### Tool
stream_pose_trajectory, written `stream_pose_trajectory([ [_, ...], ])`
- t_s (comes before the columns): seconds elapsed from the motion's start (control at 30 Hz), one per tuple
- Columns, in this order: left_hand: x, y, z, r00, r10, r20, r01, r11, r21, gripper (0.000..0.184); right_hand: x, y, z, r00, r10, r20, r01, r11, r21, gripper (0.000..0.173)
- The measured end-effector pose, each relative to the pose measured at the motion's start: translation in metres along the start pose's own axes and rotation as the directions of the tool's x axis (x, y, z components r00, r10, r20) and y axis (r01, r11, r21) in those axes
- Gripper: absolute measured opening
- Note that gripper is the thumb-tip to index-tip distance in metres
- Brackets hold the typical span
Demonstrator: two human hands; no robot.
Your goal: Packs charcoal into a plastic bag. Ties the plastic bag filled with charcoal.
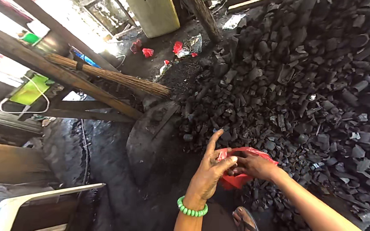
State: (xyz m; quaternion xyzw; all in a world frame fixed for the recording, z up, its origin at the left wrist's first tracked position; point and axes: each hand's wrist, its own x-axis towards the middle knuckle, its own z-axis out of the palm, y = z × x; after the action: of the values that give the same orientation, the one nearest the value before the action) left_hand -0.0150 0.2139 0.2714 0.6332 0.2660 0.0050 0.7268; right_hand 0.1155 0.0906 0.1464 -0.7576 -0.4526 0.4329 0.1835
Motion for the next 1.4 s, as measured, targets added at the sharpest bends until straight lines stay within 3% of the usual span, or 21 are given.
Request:
stream_pose_trajectory([
  [0.07, -0.001, 0.001, -0.008, 0.991, 0.020, -0.129, -0.024, 0.999, -0.030, 0.071, -0.014, 0.008, -0.025, 0.985, -0.093, -0.144, 0.130, 0.952, 0.276, 0.037],
  [0.13, -0.003, 0.002, -0.017, 0.976, 0.046, -0.212, -0.063, 0.995, -0.074, 0.069, -0.012, 0.030, -0.039, 0.927, -0.050, -0.373, 0.274, 0.769, 0.577, 0.029],
  [0.17, -0.003, 0.003, -0.020, 0.969, 0.064, -0.238, -0.088, 0.992, -0.090, 0.069, -0.003, 0.046, -0.042, 0.875, 0.039, -0.482, 0.296, 0.745, 0.598, 0.025],
  [0.23, -0.001, 0.001, -0.027, 0.960, 0.088, -0.264, -0.127, 0.982, -0.136, 0.070, 0.022, 0.086, -0.035, 0.800, 0.152, -0.580, 0.139, 0.894, 0.426, 0.028],
  [0.3, -0.001, 0.000, -0.030, 0.957, 0.091, -0.276, -0.136, 0.979, -0.151, 0.074, 0.038, 0.115, -0.008, 0.869, 0.174, -0.464, -0.100, 0.979, 0.178, 0.052],
  [0.4, -0.001, -0.001, -0.033, 0.954, 0.110, -0.280, -0.143, 0.985, -0.099, 0.078, 0.044, 0.113, 0.050, 0.917, 0.287, -0.278, -0.325, 0.940, -0.100, 0.093],
  [0.53, -0.002, -0.004, -0.039, 0.935, 0.150, -0.320, -0.174, 0.984, -0.046, 0.072, 0.038, 0.103, 0.079, 0.902, 0.321, -0.289, -0.383, 0.904, -0.191, 0.078],
  [0.77, -0.001, -0.006, -0.042, 0.936, 0.161, -0.314, -0.186, 0.981, -0.050, 0.067, 0.004, 0.133, 0.063, 0.890, 0.400, -0.219, -0.428, 0.899, -0.097, 0.071],
  [0.83, -0.002, -0.006, -0.040, 0.952, 0.151, -0.265, -0.181, 0.979, -0.090, 0.066, -0.003, 0.144, 0.053, 0.861, 0.430, -0.272, -0.428, 0.901, 0.070, 0.074],
  [0.9, -0.002, -0.005, -0.034, 0.970, 0.129, -0.208, -0.156, 0.981, -0.116, 0.067, -0.010, 0.155, 0.039, 0.843, 0.417, -0.339, -0.286, 0.882, 0.374, 0.079],
  [0.97, 0.000, -0.005, -0.023, 0.983, 0.122, -0.136, -0.138, 0.984, -0.112, 0.068, -0.026, 0.147, 0.017, 0.850, 0.375, -0.370, -0.048, 0.754, 0.655, 0.074],
  [1.07, 0.000, -0.004, -0.002, 0.992, 0.124, 0.027, -0.121, 0.987, -0.104, 0.072, -0.057, 0.114, -0.016, 0.915, 0.161, -0.371, 0.263, 0.462, 0.847, 0.074],
  [1.13, 0.000, -0.003, 0.011, 0.979, 0.137, 0.152, -0.119, 0.985, -0.122, 0.073, -0.073, 0.094, -0.035, 0.908, -0.156, -0.389, 0.418, 0.262, 0.870, 0.070],
  [1.2, -0.001, -0.002, 0.018, 0.950, 0.165, 0.266, -0.122, 0.977, -0.173, 0.074, -0.077, 0.074, -0.049, 0.809, -0.473, -0.349, 0.485, 0.202, 0.851, 0.060],
  [1.23, -0.001, -0.003, 0.021, 0.940, 0.174, 0.294, -0.117, 0.972, -0.202, 0.075, -0.076, 0.063, -0.053, 0.783, -0.548, -0.293, 0.486, 0.247, 0.838, 0.057],
  [1.27, -0.001, -0.003, 0.024, 0.935, 0.181, 0.306, -0.114, 0.968, -0.224, 0.077, -0.074, 0.052, -0.055, 0.808, -0.547, -0.219, 0.461, 0.356, 0.813, 0.057],
  [1.33, -0.002, -0.004, 0.031, 0.928, 0.185, 0.324, -0.108, 0.965, -0.241, 0.079, -0.073, 0.028, -0.051, 0.924, -0.352, -0.146, 0.352, 0.642, 0.681, 0.057],
  [1.4, -0.003, -0.005, 0.042, 0.912, 0.185, 0.367, -0.099, 0.965, -0.242, 0.078, -0.075, 0.001, -0.037, 0.967, -0.081, -0.244, 0.177, 0.897, 0.406, 0.043],
])
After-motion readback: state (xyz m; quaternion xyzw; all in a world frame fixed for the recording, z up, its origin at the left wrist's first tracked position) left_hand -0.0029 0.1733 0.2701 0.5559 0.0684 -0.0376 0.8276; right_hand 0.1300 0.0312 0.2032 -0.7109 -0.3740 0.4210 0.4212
